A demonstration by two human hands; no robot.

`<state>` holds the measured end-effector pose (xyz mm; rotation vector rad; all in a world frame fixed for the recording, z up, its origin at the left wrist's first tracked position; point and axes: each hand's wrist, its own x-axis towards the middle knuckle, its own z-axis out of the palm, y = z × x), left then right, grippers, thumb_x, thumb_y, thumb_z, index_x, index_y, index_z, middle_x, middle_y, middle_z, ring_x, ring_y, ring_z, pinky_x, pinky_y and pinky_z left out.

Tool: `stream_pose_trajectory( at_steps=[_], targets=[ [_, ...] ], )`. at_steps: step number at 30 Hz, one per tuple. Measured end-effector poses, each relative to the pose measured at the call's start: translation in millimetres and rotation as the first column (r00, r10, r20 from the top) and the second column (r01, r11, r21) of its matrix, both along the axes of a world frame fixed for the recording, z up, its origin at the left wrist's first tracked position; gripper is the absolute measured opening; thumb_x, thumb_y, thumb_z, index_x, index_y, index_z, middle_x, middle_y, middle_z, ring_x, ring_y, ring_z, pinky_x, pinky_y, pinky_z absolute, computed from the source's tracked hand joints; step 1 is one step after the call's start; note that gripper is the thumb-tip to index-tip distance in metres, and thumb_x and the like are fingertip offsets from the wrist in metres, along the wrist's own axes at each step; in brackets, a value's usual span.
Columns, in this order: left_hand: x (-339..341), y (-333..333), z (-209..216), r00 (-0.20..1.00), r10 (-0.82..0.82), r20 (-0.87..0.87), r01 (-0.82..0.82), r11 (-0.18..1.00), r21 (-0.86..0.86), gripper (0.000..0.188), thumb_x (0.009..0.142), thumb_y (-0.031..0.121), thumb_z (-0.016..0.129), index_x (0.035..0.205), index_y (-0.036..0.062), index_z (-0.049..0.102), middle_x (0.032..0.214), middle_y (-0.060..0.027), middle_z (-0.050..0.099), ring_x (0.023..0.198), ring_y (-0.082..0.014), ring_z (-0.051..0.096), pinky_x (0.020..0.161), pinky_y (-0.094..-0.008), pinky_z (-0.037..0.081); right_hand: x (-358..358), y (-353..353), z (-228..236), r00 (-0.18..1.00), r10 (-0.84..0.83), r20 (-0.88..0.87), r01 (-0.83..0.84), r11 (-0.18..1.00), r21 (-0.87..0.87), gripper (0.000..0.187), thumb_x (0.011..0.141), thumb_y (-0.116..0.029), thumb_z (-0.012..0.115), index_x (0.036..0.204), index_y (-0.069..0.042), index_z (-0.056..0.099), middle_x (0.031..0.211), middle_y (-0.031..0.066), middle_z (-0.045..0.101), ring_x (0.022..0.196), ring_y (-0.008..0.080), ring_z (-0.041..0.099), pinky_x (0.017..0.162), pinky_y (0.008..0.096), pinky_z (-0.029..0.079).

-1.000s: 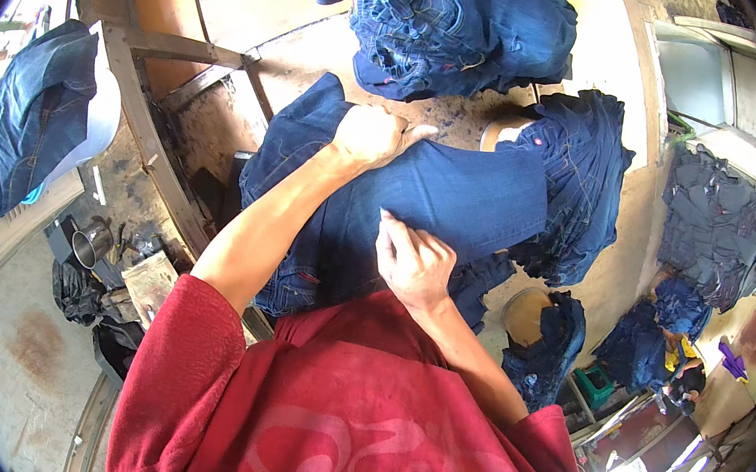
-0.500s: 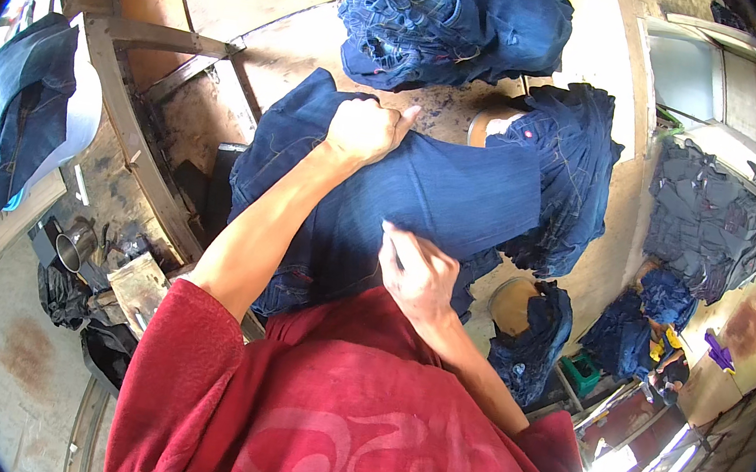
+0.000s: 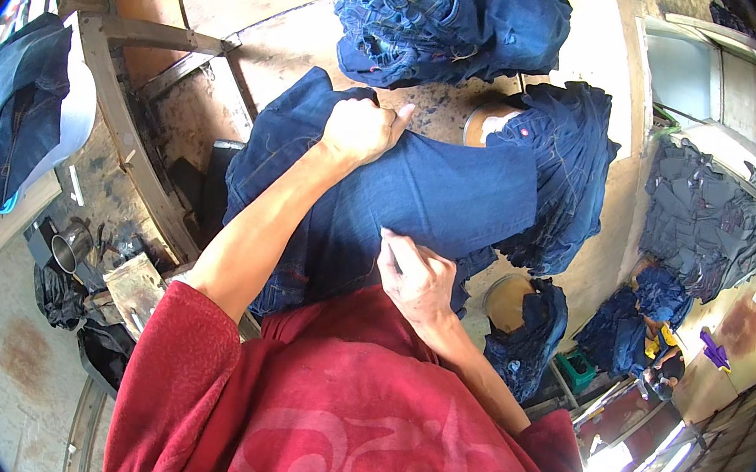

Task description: The person scrapes loose threads and lint off denim jeans using a small handheld tool. They repeatedly pick up jeans from a pile, scrape the surface, and place them back down.

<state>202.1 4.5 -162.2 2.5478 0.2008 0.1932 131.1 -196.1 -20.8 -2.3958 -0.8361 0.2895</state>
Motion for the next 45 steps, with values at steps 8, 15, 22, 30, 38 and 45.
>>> stream_pose_trajectory(
  at_steps=[8,15,22,30,38,45],
  targets=[
    [-1,2,3,0.999,-0.032,-0.036,0.032,0.999,0.007,0.062,0.107,0.045,0.064,0.06,0.0061,0.074,0.054,-0.021,0.065,0.047,-0.0361,0.069,0.049,-0.0468,0.056,-5,-3,1,0.996,0.087,0.028,-0.081,0.981,-0.176,0.013,0.094,-0.012,0.077,0.107,-0.012,0.075,0.067,0.0041,0.07,0.055,0.0207,0.07,0.049,0.0361,0.056],
    [0,0,4,0.996,-0.001,-0.088,-0.001,1.0,-0.022,0.062,0.108,0.046,0.062,0.063,0.0061,0.076,0.058,-0.0214,0.067,0.051,-0.0366,0.071,0.052,-0.047,0.057,1,0,-6,0.999,0.034,0.026,-0.033,0.999,-0.037,0.006,0.095,-0.011,0.076,0.096,-0.013,0.07,0.062,0.0047,0.066,0.055,0.0213,0.071,0.048,0.0371,0.055],
    [-2,1,-2,0.997,-0.026,-0.066,0.026,1.0,0.002,0.059,0.109,0.042,0.063,0.063,0.0062,0.07,0.058,-0.0191,0.067,0.051,-0.0375,0.071,0.052,-0.0477,0.058,1,-4,-2,0.998,0.053,-0.02,-0.054,0.995,-0.083,0.005,0.096,-0.01,0.076,0.095,-0.012,0.071,0.064,0.0048,0.068,0.055,0.0211,0.071,0.049,0.0355,0.055],
    [-1,-1,-2,0.997,-0.007,-0.081,0.006,1.0,-0.018,0.063,0.108,0.046,0.062,0.062,0.0054,0.075,0.057,-0.0218,0.067,0.051,-0.038,0.07,0.053,-0.0482,0.058,5,-2,-2,0.997,0.075,0.006,-0.074,0.992,-0.106,0.008,0.095,-0.008,0.077,0.092,-0.011,0.07,0.061,0.0049,0.066,0.05,0.0231,0.067,0.048,0.037,0.053],
    [-4,-2,-5,0.995,-0.022,-0.097,0.02,1.0,-0.022,0.065,0.109,0.046,0.061,0.061,0.0057,0.075,0.058,-0.0225,0.067,0.051,-0.0392,0.069,0.053,-0.0503,0.058,8,2,5,0.997,0.081,0.015,-0.078,0.984,-0.158,0.008,0.097,-0.011,0.077,0.091,-0.012,0.072,0.06,0.007,0.065,0.049,0.026,0.067,0.048,0.0393,0.053],
    [-7,12,44,0.996,-0.077,-0.035,0.074,0.994,-0.078,0.049,0.102,0.048,0.073,0.085,0.0025,0.069,0.072,-0.0178,0.071,0.07,-0.038,0.075,0.067,-0.048,0.059,22,-18,23,0.95,-0.134,-0.282,0.131,0.991,-0.028,0.019,0.105,-0.014,0.072,0.121,-0.005,0.071,0.085,0.0116,0.081,0.071,0.0236,0.08,0.063,0.0385,0.06]
  ],
)
